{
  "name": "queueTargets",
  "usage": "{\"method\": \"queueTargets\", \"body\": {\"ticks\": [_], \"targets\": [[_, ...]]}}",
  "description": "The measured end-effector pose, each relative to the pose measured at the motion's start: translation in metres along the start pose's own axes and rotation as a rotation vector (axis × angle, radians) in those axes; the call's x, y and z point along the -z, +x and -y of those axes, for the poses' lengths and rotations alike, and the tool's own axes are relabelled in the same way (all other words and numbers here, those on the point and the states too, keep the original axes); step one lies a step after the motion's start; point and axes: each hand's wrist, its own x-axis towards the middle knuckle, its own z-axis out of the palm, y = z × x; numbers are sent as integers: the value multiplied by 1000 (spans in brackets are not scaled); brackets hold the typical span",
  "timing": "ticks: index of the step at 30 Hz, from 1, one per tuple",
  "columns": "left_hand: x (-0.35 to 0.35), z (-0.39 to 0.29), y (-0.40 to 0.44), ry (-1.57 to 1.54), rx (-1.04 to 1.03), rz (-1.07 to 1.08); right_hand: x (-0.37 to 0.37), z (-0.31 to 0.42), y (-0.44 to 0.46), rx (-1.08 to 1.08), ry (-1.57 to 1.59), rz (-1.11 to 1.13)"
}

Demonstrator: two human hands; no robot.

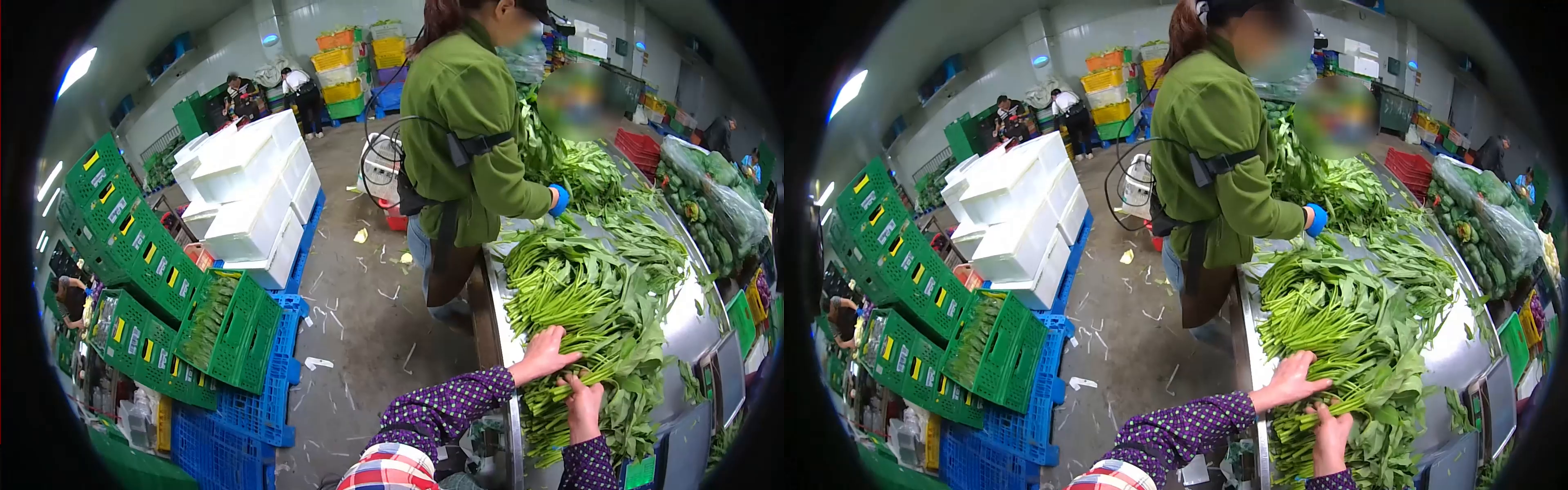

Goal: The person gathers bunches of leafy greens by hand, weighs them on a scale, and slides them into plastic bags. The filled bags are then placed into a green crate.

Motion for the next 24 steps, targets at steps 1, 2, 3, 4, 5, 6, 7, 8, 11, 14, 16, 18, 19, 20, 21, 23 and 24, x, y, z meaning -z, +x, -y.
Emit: {"method": "queueTargets", "body": {"ticks": [1,2,3,4,5,6,7,8,11,14,16,18,19,20,21,23,24], "targets": [[-1,-2,2,-12,15,25,-1,0,5,8,5,3],[-2,-5,2,-27,33,50,-2,-1,11,18,-20,14],[-2,-6,6,-4,7,24,-3,-2,17,30,-48,30],[0,-6,9,-1,3,9,-3,-4,24,40,-49,41],[2,-7,12,-29,35,72,-2,-5,32,12,-8,61],[8,-9,16,-55,65,133,-5,-4,35,-16,33,83],[8,-7,19,-26,40,144,-6,1,31,-26,76,104],[12,-9,21,-5,20,236,-3,7,27,-47,-9,126],[-5,-8,13,128,-116,65,-2,6,33,-90,49,108],[-18,1,22,55,-99,83,13,-29,79,-103,-26,63],[3,-17,18,19,-31,205,8,-7,56,-157,-62,133],[11,-29,17,17,-30,280,18,-10,52,-147,105,330],[10,-34,14,2,-51,231,18,-6,45,-147,106,333],[11,-40,14,7,-50,231,14,0,39,-153,205,327],[12,-47,13,-19,-13,233,10,4,36,-164,304,319],[6,-50,8,-33,-31,159,5,6,36,-153,354,339],[21,-63,4,-55,79,326,8,6,37,-135,405,336]]}}
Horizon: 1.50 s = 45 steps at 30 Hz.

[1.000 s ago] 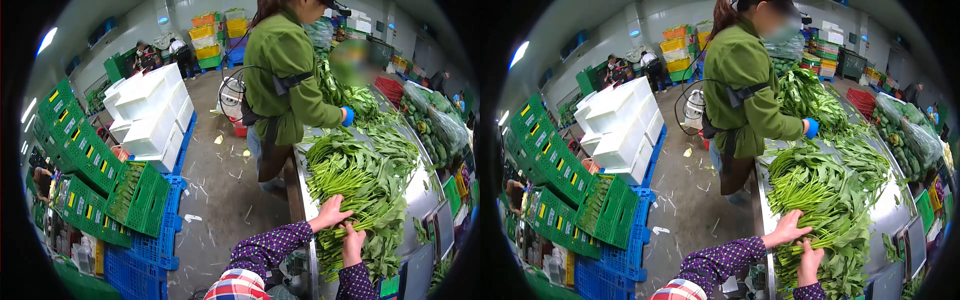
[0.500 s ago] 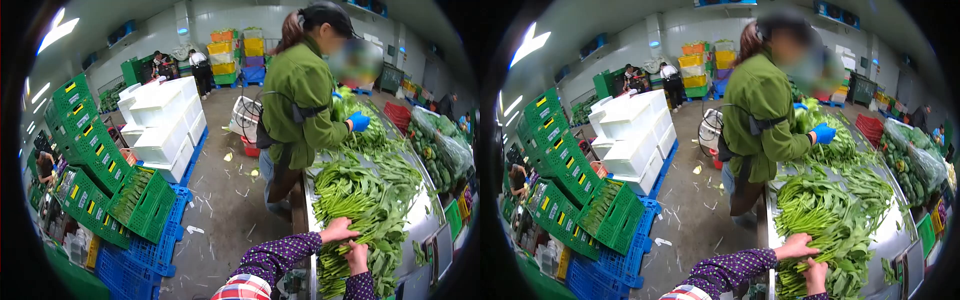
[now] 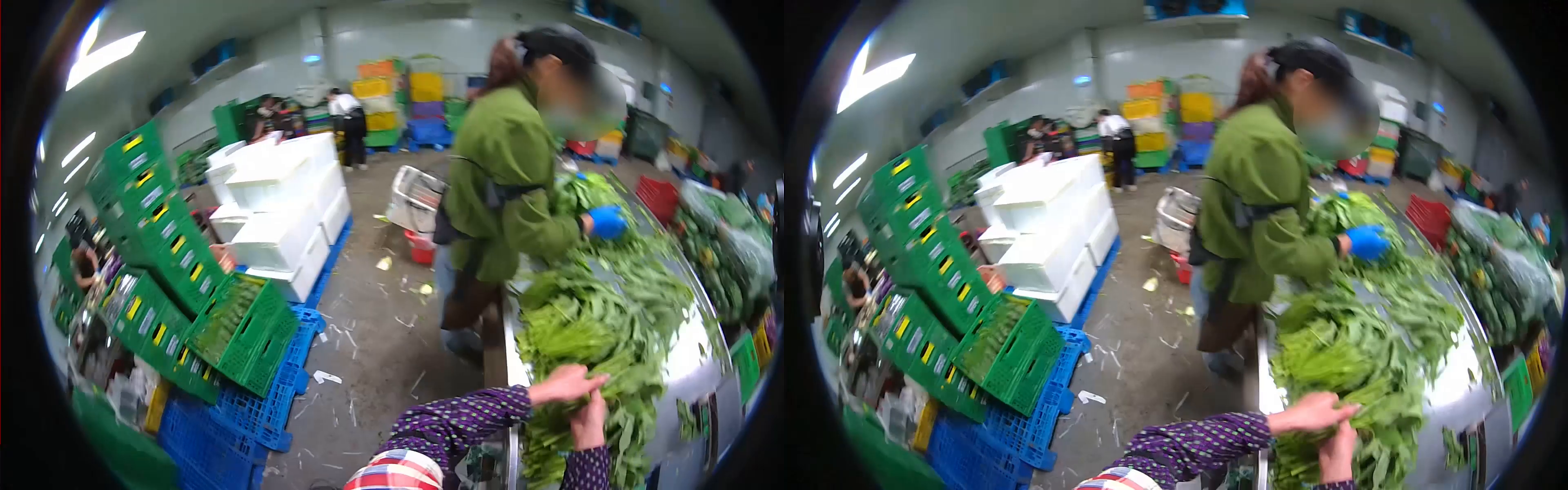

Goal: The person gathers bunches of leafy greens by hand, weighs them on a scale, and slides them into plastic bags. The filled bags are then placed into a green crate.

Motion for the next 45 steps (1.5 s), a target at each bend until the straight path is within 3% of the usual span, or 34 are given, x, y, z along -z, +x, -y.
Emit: {"method": "queueTargets", "body": {"ticks": [1,2,3,5,7,8,10,12,16,18,22,24,27,31,33,34,36,38,40,42,45], "targets": [[8,-9,-11,-11,-10,44,9,-7,15,95,-74,104],[3,-18,-26,-135,-100,-121,46,-25,39,96,-106,45],[8,-23,-31,-116,-118,-31,-9,-2,-6,52,-198,-215],[-19,11,-15,-135,-185,-118,-22,8,-26,125,-154,-238],[-7,15,-26,-530,-308,-61,-4,4,-26,119,15,-289],[3,18,-23,-507,-231,-96,-6,5,-26,70,131,-278],[31,14,-14,-82,-249,-391,-13,11,-28,57,170,-264],[31,28,14,110,-332,-587,-17,16,-31,41,204,-239],[31,26,41,309,-305,-530,-38,26,-34,182,38,-329],[33,18,45,431,-91,-332,-45,30,-26,187,-30,-347],[33,13,65,556,-58,-304,-50,23,-6,244,-79,-412],[40,20,69,517,-169,-371,-51,26,-5,274,-127,-406],[51,28,74,-51,-107,-113,-50,26,3,286,-205,-372],[45,-1,55,-285,-2,14,-37,17,20,345,-109,-350],[29,30,70,-99,-56,-64,-23,14,29,209,-1,-304],[39,5,49,-271,48,-47,-17,11,35,221,156,-165],[11,54,75,-363,-261,-216,-27,18,29,256,133,-151],[-7,59,86,-746,-33,-234,-35,20,30,291,-62,-226],[17,24,62,-240,-21,-112,-34,23,35,338,-110,-219],[13,6,45,-39,56,-289,-36,24,37,275,-148,-229],[9,15,50,230,-34,-375,-41,23,36,303,-189,-239]]}}
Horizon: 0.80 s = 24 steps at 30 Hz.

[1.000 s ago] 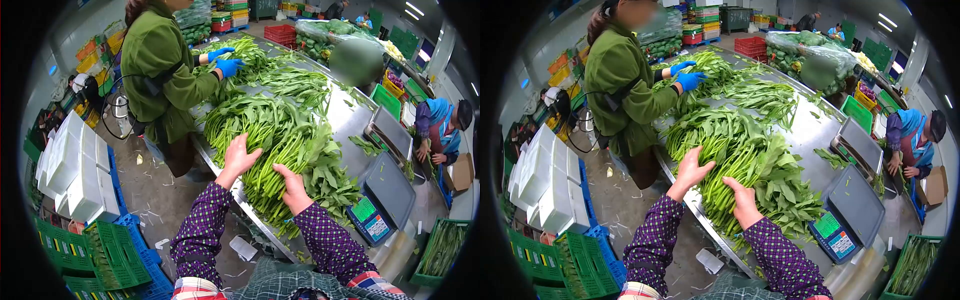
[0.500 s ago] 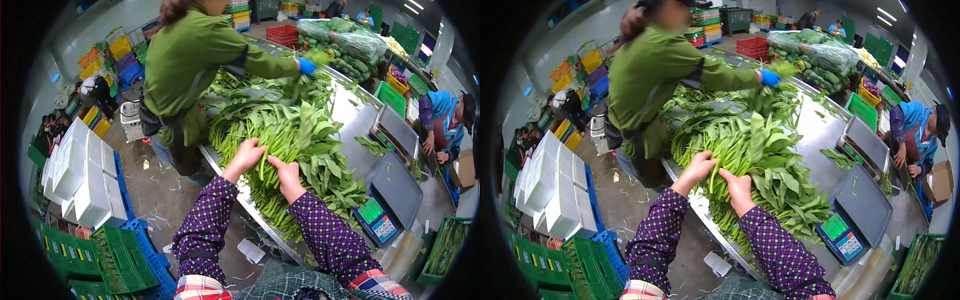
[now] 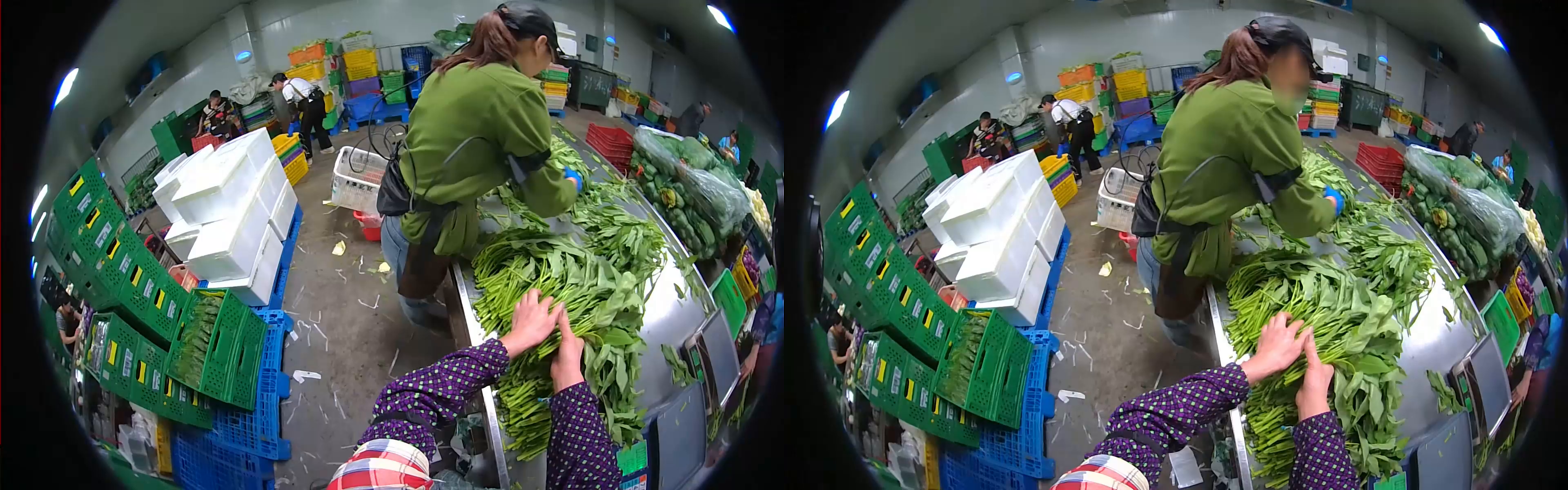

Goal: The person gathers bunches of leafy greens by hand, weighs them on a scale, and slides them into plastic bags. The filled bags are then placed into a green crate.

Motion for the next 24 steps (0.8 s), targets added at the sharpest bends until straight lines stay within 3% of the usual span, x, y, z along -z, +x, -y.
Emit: {"method": "queueTargets", "body": {"ticks": [3,5,7,8,11,15,16,17,18,20,21,22,23,24], "targets": [[-29,13,13,-79,54,85,0,-9,6,26,8,26],[-33,11,13,-111,71,6,-3,-3,5,-122,59,31],[-5,0,9,-453,128,188,-1,-2,5,-134,146,52],[-14,2,9,-436,80,111,-2,-1,6,-105,149,40],[-14,-9,-2,-554,117,156,7,-12,7,-27,77,-15],[-6,-28,-11,-441,11,126,23,-14,17,-20,8,-59],[6,-40,-18,-283,15,54,29,-12,19,-51,88,18],[21,-46,-18,-187,75,211,32,-14,23,-27,100,40],[25,-37,-15,-50,-239,196,33,-4,16,4,109,22],[9,-19,-2,-75,-287,186,18,25,-3,-149,233,-1],[11,-26,-8,-379,-241,164,23,22,3,-113,209,-16],[-13,-14,-8,-329,-472,-31,26,15,5,-50,234,-52],[6,-38,-23,-275,-279,93,36,2,12,-66,269,-75],[-18,-18,-22,-218,-304,-3,29,2,1,-14,275,-74]]}}
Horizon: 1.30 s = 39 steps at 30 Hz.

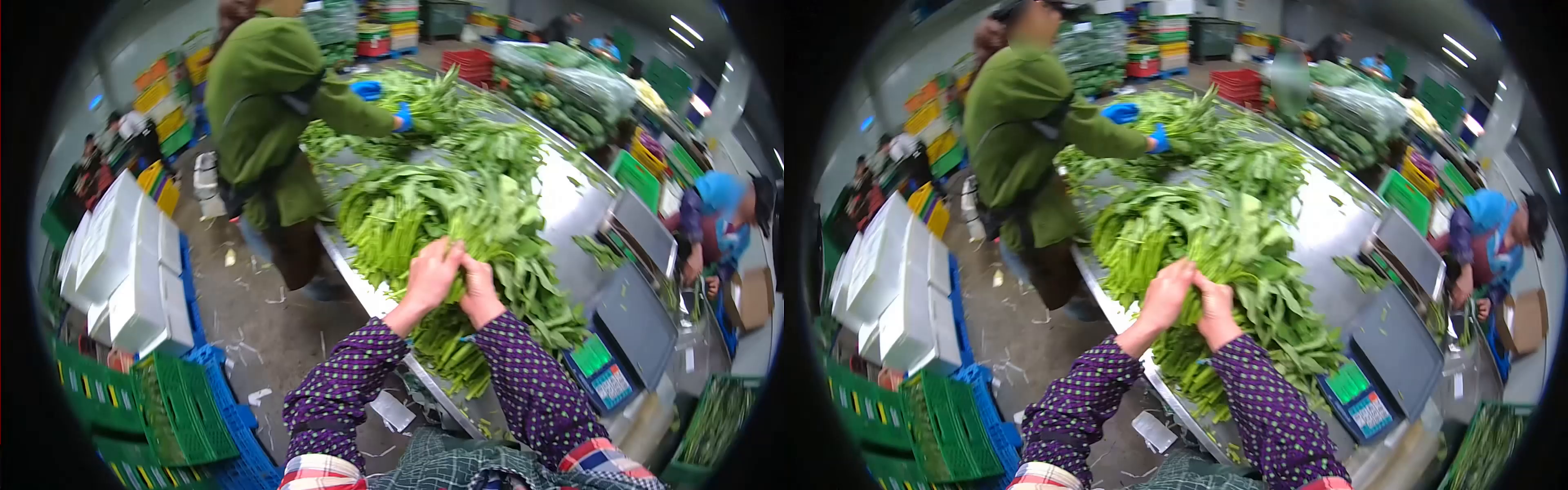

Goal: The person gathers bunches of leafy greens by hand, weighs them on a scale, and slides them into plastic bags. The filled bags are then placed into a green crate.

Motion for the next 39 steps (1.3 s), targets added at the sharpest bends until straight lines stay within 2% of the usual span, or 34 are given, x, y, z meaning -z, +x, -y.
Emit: {"method": "queueTargets", "body": {"ticks": [3,5,6,7,9,12,15,17,21,23,25,27,29,31,33,34,35,36,38,39], "targets": [[10,-35,-5,-109,231,1,4,6,3,-10,-46,23],[17,-24,-6,-300,30,-13,6,18,2,-23,-84,52],[24,-18,1,-669,201,2,5,29,-2,-94,-47,81],[40,-21,1,-664,225,-24,5,38,-5,-165,-9,109],[35,1,-4,-298,196,-140,12,49,-7,-179,69,158],[1,5,-17,122,-1,-84,24,49,0,-220,63,179],[-38,17,-26,473,-118,-153,21,53,-5,-218,45,159],[-49,18,-29,418,-98,-138,24,62,-8,-215,65,138],[-63,28,-31,471,-36,-73,25,125,-34,-249,56,322],[-53,19,-27,409,21,-2,9,178,-74,-66,-35,363],[-58,26,-28,489,-3,-20,13,222,-99,27,-59,426],[-50,21,-25,517,-4,39,20,246,-125,193,-173,370],[-35,4,-29,278,-130,-178,43,250,-143,210,-228,341],[-15,-35,-62,224,-30,-118,80,226,-161,97,-261,155],[-17,-52,-114,-22,4,170,117,183,-188,-48,-224,56],[-22,-74,-137,-258,-11,310,130,161,-202,-106,-316,-51],[-29,-97,-158,-492,-21,457,150,139,-209,-164,-295,-51],[-40,-111,-173,-511,-4,516,162,126,-217,-254,-181,-65],[-53,-125,-175,-532,-3,580,164,139,-228,-113,-163,-74],[-57,-130,-176,-616,71,570,162,160,-232,-32,-199,-87]]}}
